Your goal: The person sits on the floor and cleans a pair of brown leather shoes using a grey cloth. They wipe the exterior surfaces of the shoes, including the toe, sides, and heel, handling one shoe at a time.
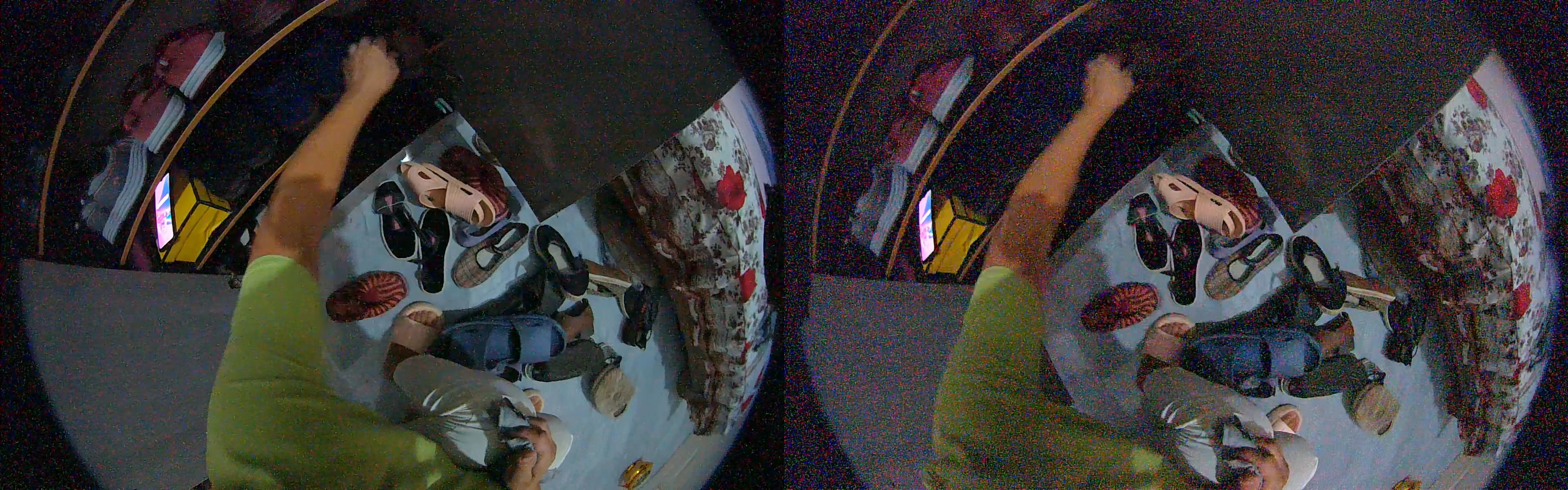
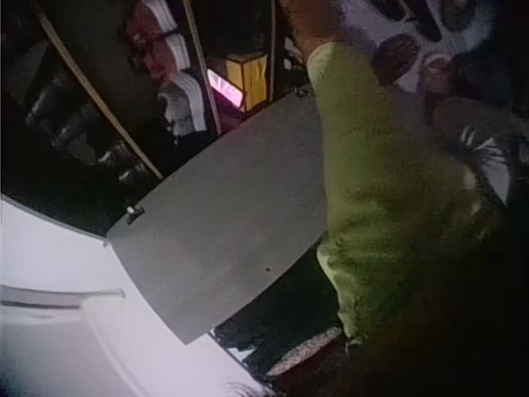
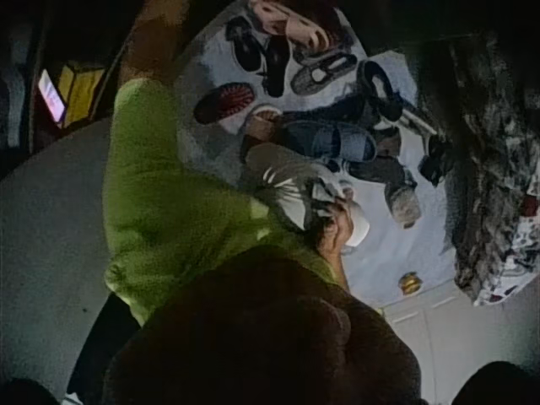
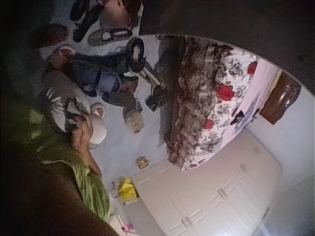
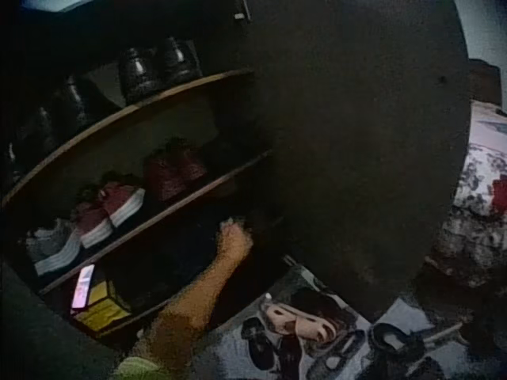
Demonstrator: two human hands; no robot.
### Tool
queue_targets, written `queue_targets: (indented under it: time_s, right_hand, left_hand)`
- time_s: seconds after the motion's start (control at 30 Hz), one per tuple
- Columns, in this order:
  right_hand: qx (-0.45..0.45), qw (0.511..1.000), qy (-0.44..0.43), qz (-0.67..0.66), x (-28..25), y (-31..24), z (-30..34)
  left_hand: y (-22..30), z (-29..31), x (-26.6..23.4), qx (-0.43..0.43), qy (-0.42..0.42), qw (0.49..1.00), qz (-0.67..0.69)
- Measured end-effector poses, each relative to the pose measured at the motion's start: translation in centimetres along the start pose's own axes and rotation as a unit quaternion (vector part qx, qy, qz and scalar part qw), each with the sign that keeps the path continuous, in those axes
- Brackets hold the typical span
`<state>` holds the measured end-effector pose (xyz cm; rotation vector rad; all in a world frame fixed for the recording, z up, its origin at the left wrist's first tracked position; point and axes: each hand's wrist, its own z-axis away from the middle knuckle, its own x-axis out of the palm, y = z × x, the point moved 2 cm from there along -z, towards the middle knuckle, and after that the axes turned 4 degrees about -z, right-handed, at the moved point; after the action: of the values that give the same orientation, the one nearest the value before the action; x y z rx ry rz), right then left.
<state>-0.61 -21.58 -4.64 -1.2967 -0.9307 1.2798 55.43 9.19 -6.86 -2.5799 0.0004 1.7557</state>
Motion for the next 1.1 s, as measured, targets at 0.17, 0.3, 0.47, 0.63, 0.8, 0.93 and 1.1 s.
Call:
queue_targets:
  time_s: [0.17,0.3,0.47,0.63,0.8,0.93,1.1]
  right_hand:
    - [-0.083,0.994,-0.050,0.052,0.3,-1.0,-1.1]
    - [-0.050,0.995,-0.050,0.064,0.0,-0.6,-0.7]
    - [-0.109,0.985,-0.043,0.124,-1.4,4.8,1.0]
    - [-0.051,0.994,-0.031,0.088,-0.1,0.0,-0.6]
    - [-0.032,0.998,-0.010,0.043,-0.2,0.1,-0.3]
    - [-0.017,0.997,0.013,0.080,-0.5,0.5,-0.3]
    - [-0.023,0.999,-0.003,0.023,0.2,0.6,0.0]
  left_hand:
    - [-5.7,2.3,-7.2,0.033,0.082,0.979,-0.184]
    - [-11.1,1.1,-5.9,0.058,-0.025,0.996,-0.063]
    - [-10.5,0.0,-5.5,0.096,-0.057,0.990,-0.086]
    - [-8.8,-0.7,-4.4,0.036,-0.074,0.986,-0.145]
    - [-9.9,-2.3,-2.3,-0.021,-0.032,0.980,-0.197]
    - [-9.4,-3.6,-1.2,-0.048,-0.019,0.981,-0.188]
    - [-7.2,-1.8,-2.4,-0.038,0.053,0.977,-0.201]
